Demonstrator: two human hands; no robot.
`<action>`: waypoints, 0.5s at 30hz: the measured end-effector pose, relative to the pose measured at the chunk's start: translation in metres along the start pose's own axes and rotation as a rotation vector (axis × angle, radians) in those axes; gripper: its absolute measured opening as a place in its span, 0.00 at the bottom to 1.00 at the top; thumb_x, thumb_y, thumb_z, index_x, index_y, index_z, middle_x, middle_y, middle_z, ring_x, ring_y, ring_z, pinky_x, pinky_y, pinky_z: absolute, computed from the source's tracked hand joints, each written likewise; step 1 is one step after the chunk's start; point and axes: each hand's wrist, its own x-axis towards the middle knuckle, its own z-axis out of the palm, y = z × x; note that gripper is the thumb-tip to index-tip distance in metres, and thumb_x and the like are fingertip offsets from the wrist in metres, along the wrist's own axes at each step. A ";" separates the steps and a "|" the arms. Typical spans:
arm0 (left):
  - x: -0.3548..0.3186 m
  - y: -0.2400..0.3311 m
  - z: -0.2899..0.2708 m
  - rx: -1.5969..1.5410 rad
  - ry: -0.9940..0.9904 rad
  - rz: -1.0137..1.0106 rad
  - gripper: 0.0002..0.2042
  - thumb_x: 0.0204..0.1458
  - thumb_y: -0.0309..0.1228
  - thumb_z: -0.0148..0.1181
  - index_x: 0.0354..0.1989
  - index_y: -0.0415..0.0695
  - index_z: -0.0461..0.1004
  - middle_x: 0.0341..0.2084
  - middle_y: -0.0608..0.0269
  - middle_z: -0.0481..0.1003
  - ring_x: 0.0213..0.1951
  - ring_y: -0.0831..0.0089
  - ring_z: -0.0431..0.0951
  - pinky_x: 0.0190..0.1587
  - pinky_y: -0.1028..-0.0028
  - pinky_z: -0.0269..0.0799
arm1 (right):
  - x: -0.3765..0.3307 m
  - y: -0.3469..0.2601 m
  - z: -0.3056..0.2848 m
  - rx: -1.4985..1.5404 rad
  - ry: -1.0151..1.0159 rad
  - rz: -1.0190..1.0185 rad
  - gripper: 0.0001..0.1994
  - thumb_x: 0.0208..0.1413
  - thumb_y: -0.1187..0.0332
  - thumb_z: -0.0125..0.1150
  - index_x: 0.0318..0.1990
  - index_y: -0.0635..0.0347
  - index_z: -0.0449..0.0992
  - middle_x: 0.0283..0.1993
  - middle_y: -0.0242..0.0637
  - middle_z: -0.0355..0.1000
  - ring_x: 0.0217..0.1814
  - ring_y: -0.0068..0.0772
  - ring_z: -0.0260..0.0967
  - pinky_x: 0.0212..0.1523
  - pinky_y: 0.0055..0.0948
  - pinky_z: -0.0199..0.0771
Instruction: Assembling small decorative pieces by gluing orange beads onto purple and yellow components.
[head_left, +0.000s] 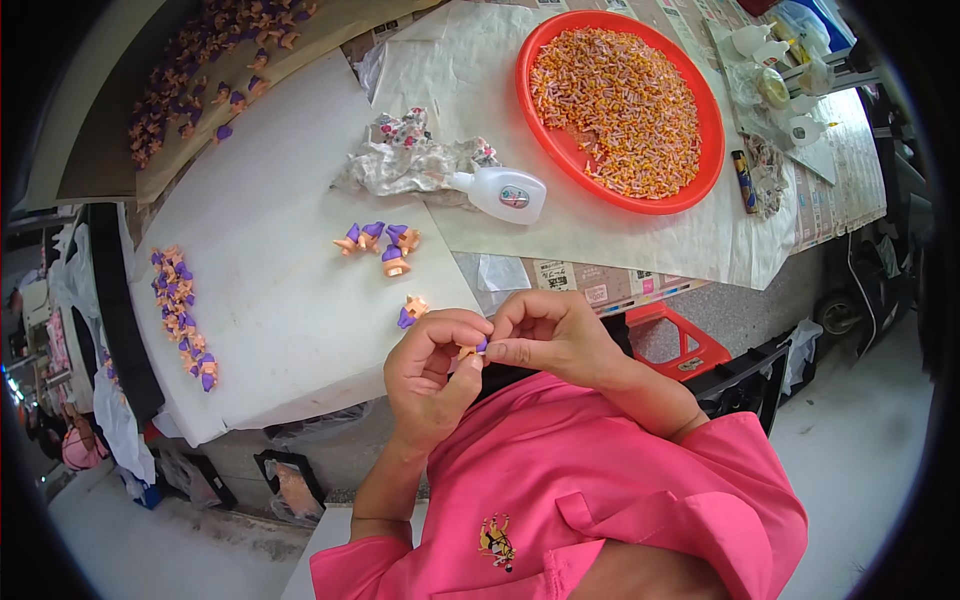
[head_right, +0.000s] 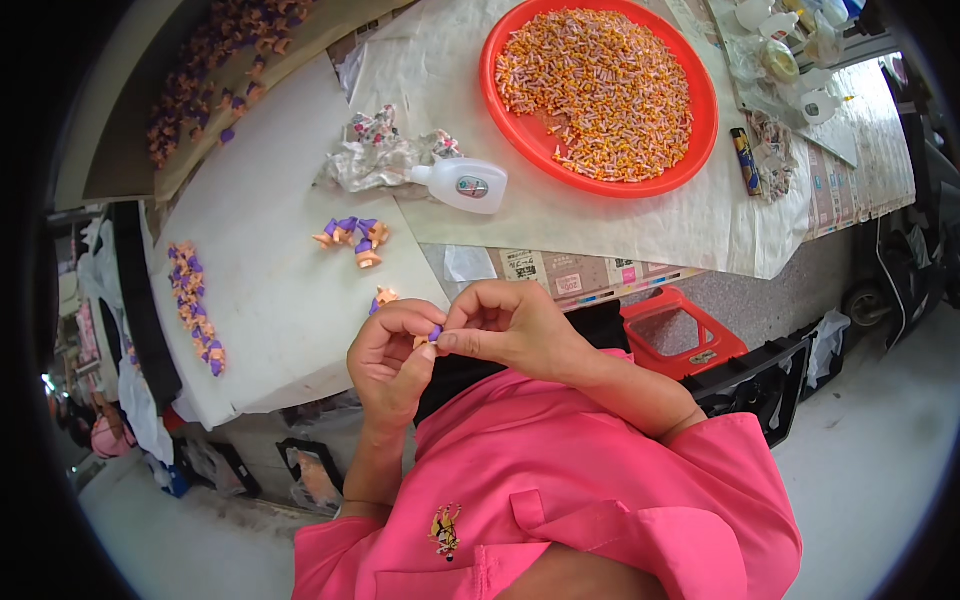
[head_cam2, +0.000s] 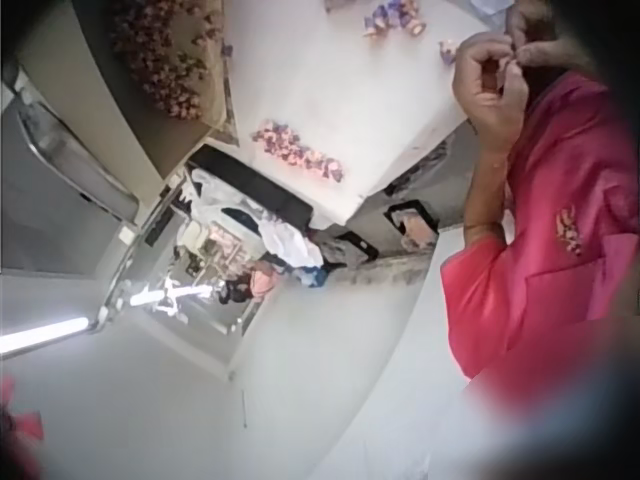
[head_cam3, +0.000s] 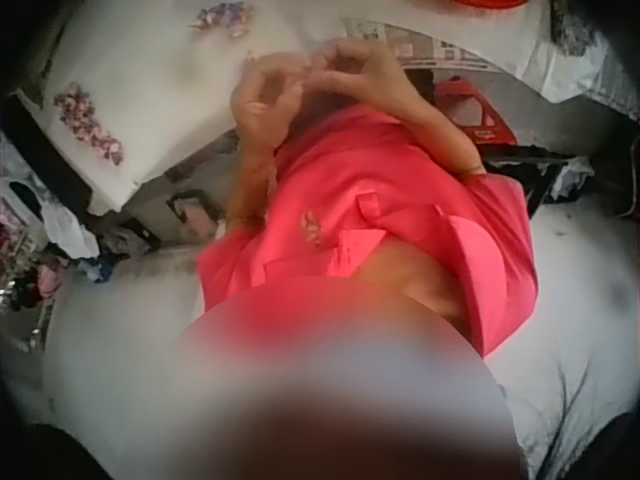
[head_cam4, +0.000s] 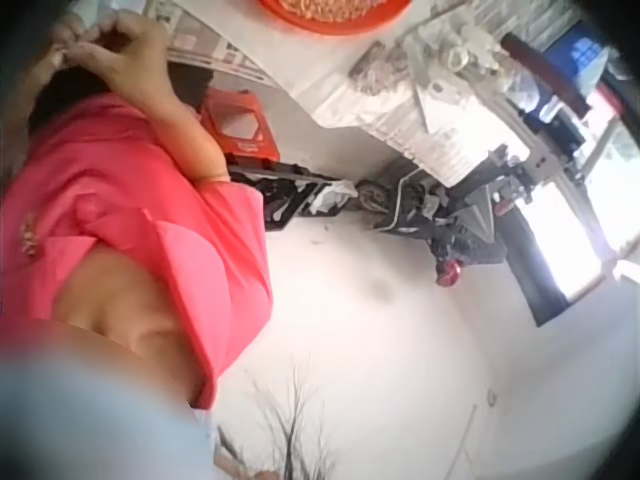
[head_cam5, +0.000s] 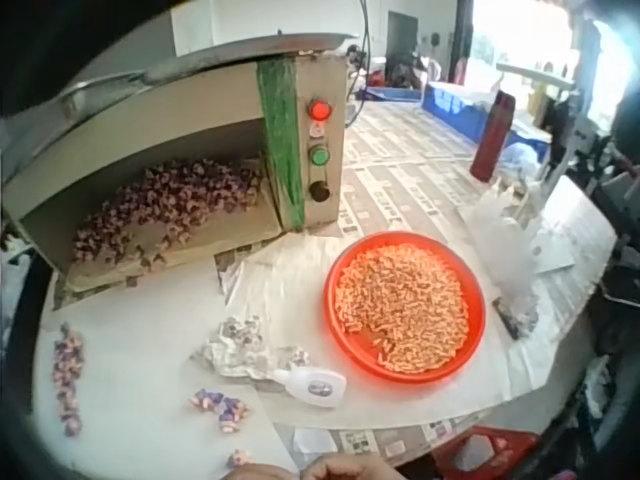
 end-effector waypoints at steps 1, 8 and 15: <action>0.000 0.001 0.001 -0.014 0.018 -0.034 0.08 0.48 0.17 0.53 0.37 0.36 0.69 0.40 0.54 0.71 0.35 0.77 0.71 0.41 0.78 0.70 | 0.000 0.002 0.000 0.009 0.001 0.012 0.05 0.54 0.76 0.64 0.35 0.67 0.74 0.36 0.34 0.74 0.40 0.20 0.72 0.40 0.19 0.72; -0.001 -0.002 0.000 -0.049 0.020 -0.027 0.08 0.48 0.17 0.53 0.37 0.36 0.69 0.40 0.53 0.71 0.33 0.77 0.72 0.39 0.77 0.71 | 0.000 0.006 0.001 0.045 0.012 0.007 0.04 0.54 0.77 0.63 0.35 0.67 0.74 0.37 0.36 0.74 0.41 0.22 0.73 0.41 0.20 0.74; -0.001 0.001 0.000 -0.033 0.033 -0.047 0.09 0.49 0.16 0.53 0.39 0.35 0.70 0.42 0.52 0.71 0.35 0.76 0.74 0.39 0.77 0.74 | 0.000 0.001 0.003 0.083 0.016 0.010 0.05 0.55 0.76 0.63 0.35 0.67 0.74 0.36 0.36 0.74 0.39 0.22 0.72 0.40 0.20 0.74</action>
